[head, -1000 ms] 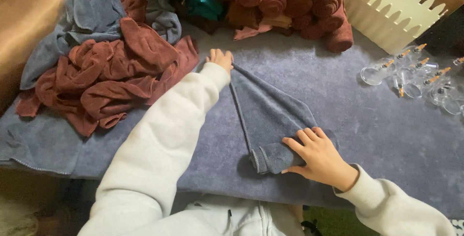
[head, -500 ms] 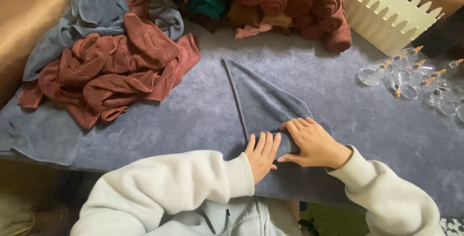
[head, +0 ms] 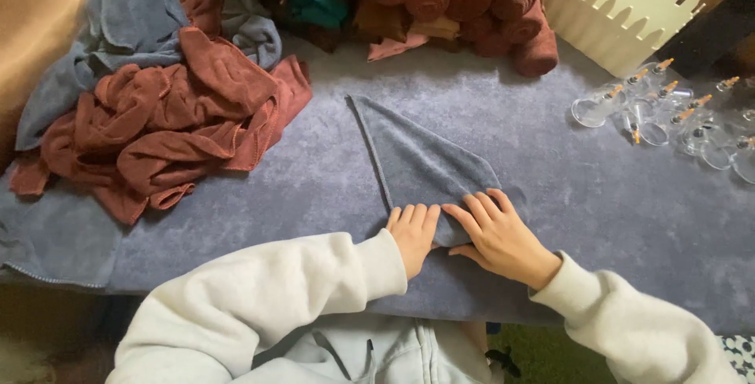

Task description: The person folds a brown towel into a compact shape and places it on a stack. They then unfold a gray towel, fold it into a triangle, and roll it tightly into a cylindrical shape. Finally, they secure the rolled towel with a rubber band.

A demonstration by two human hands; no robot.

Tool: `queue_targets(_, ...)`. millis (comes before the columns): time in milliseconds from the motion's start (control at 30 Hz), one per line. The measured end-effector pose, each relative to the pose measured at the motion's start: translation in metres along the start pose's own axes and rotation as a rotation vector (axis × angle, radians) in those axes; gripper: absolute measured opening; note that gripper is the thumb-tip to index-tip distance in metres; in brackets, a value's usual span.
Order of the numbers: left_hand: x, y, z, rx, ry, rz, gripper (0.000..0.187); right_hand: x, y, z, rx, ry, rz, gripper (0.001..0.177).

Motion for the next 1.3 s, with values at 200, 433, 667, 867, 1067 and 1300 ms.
queue_targets(200,-0.025,0.015,-0.011,0.007,0.019,-0.146,0.091,0.010,0.015,-0.016,-0.073,-0.115,-0.135,0.078)
queue_targets(433,0.005,0.015,-0.006,0.065,0.177,-0.477,0.088,0.012,0.024,-0.031,-0.052,-0.202,-0.259,0.071)
queue_targets(667,0.009,0.001,-0.012,0.098,0.319,-0.423,0.042,0.005,0.001,-0.008,0.043,-0.071,0.007,0.090)
queue_targets(867,0.017,-0.025,-0.017,0.024,0.151,-0.258,0.100,0.014,0.008,-0.019,0.041,-0.116,-0.012,0.093)
queue_targets(1067,0.006,-0.042,-0.031,-0.182,-0.194,-0.131,0.083,0.037,0.028,-0.037,-0.058,-0.219,-0.065,0.082)
queue_targets(1300,-0.016,-0.009,-0.033,0.093,0.267,-0.474,0.049,0.051,0.043,-0.054,-0.098,-0.319,-0.213,0.078)
Point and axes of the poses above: each hand's wrist, its own z-axis away from the middle knuckle, its own x-axis out of the palm, y = z × x, the point moved 4 cm from there along -z, towards the middle knuckle, and after that the axes turned 10 degrees about z, right-handed, at the moved point
